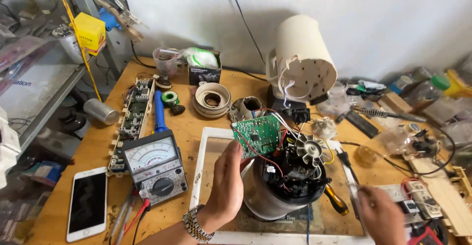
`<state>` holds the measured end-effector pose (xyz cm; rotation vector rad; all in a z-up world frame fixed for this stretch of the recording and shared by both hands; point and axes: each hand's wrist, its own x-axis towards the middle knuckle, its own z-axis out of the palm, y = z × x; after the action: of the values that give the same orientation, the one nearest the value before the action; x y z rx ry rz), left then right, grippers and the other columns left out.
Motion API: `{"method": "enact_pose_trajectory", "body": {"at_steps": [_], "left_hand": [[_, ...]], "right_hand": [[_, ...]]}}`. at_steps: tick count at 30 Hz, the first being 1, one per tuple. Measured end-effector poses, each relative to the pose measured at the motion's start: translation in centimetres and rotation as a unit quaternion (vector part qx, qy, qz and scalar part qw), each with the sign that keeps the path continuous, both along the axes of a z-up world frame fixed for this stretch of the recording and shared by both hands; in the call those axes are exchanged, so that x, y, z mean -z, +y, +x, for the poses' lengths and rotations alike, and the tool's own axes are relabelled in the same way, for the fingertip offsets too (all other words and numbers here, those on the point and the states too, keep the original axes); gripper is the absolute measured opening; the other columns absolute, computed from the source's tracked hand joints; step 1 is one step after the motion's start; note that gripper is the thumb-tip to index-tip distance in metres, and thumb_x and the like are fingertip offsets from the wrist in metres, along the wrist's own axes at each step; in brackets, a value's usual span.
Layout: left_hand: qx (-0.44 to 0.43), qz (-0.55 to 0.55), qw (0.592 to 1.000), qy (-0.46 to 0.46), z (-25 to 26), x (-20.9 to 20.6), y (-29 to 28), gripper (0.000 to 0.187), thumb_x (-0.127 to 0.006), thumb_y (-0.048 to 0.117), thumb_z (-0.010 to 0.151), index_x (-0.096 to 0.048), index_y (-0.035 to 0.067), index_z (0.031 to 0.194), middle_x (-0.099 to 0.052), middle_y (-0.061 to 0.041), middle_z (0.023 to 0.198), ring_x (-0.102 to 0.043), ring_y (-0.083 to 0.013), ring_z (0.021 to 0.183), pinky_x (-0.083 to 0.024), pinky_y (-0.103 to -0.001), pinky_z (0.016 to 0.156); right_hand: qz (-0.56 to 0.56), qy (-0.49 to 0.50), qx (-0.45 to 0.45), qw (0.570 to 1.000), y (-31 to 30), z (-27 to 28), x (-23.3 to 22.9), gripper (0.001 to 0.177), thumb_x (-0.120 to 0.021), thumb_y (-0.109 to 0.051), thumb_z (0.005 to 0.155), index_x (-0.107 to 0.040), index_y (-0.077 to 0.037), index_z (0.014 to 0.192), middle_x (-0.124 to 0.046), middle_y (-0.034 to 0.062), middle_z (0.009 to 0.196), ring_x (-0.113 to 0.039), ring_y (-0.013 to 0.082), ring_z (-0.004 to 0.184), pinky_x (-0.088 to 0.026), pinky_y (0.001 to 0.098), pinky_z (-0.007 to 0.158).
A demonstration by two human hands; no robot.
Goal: The person holds a green circuit board in their left hand and uses a soldering iron in their right hand to work on the board's components. They repeatedly apply the soldering iron to various points on the board while holding it over a disassembled appliance base.
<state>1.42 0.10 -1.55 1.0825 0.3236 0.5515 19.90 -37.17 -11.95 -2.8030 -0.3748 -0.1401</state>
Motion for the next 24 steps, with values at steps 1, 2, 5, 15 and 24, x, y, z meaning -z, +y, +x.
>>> {"method": "enact_pose_trajectory", "body": {"at_steps": [1, 2, 5, 15, 24], "left_hand": [[-0.003, -0.032, 0.998, 0.046, 0.0, -0.4, 0.0, 0.043, -0.044, 0.044, 0.099, -0.054, 0.007, 0.118, -0.057, -0.005, 0.126, -0.054, -0.0106, 0.126, -0.04, -0.027, 0.118], [-0.006, -0.064, 0.994, 0.093, 0.0, -0.9, 0.0, 0.069, -0.046, 0.048, 0.094, -0.054, 0.003, 0.145, -0.056, -0.008, 0.155, -0.051, -0.0124, 0.143, -0.035, -0.028, 0.122], [0.001, -0.084, 0.994, 0.068, 0.4, 0.6, -0.1, 0.076, -0.046, 0.05, 0.095, -0.039, 0.003, 0.153, -0.041, -0.01, 0.164, -0.04, -0.0144, 0.151, -0.031, -0.03, 0.124], [-0.013, -0.098, 0.985, 0.143, 0.3, 1.5, 0.0, 0.073, -0.045, 0.046, 0.095, -0.036, 0.006, 0.156, -0.042, -0.009, 0.164, -0.045, -0.0176, 0.15, -0.038, -0.03, 0.122], [-0.023, -0.087, 0.988, 0.122, 0.5, 2.0, -0.1, 0.078, -0.042, 0.051, 0.095, -0.03, 0.005, 0.157, -0.034, -0.015, 0.166, -0.036, -0.0202, 0.154, -0.036, -0.034, 0.122]], "right_hand": [[0.046, -0.123, -0.023, 0.991, 0.1, 0.1, -1.2, 0.028, -0.068, -0.025, 0.097, -0.077, -0.015, 0.121, -0.075, 0.0071, 0.11, -0.071, 0.0268, 0.103, -0.051, 0.038, 0.095], [0.091, -0.244, -0.045, 0.965, 0.1, 0.2, -2.5, 0.026, -0.071, -0.014, 0.104, -0.076, -0.013, 0.13, -0.077, 0.0111, 0.116, -0.071, 0.0294, 0.102, -0.052, 0.0403, 0.097], [0.151, -0.331, -0.286, 0.886, 3.4, 1.0, -13.7, 0.032, -0.067, 0.02, 0.098, -0.065, 0.016, 0.13, -0.069, 0.0337, 0.125, -0.067, 0.0404, 0.111, -0.056, 0.046, 0.103], [-0.111, -0.164, -0.502, 0.842, 21.6, -2.2, -31.8, 0.028, -0.071, -0.041, 0.088, -0.082, -0.024, 0.108, -0.08, -0.0043, 0.1, -0.069, 0.0162, 0.092, -0.046, 0.0383, 0.084], [-0.108, -0.219, -0.548, 0.8, 21.7, -1.6, -32.3, 0.02, -0.079, -0.038, 0.084, -0.081, -0.027, 0.101, -0.076, -0.0061, 0.094, -0.066, 0.0139, 0.088, -0.044, 0.0408, 0.087]]}}
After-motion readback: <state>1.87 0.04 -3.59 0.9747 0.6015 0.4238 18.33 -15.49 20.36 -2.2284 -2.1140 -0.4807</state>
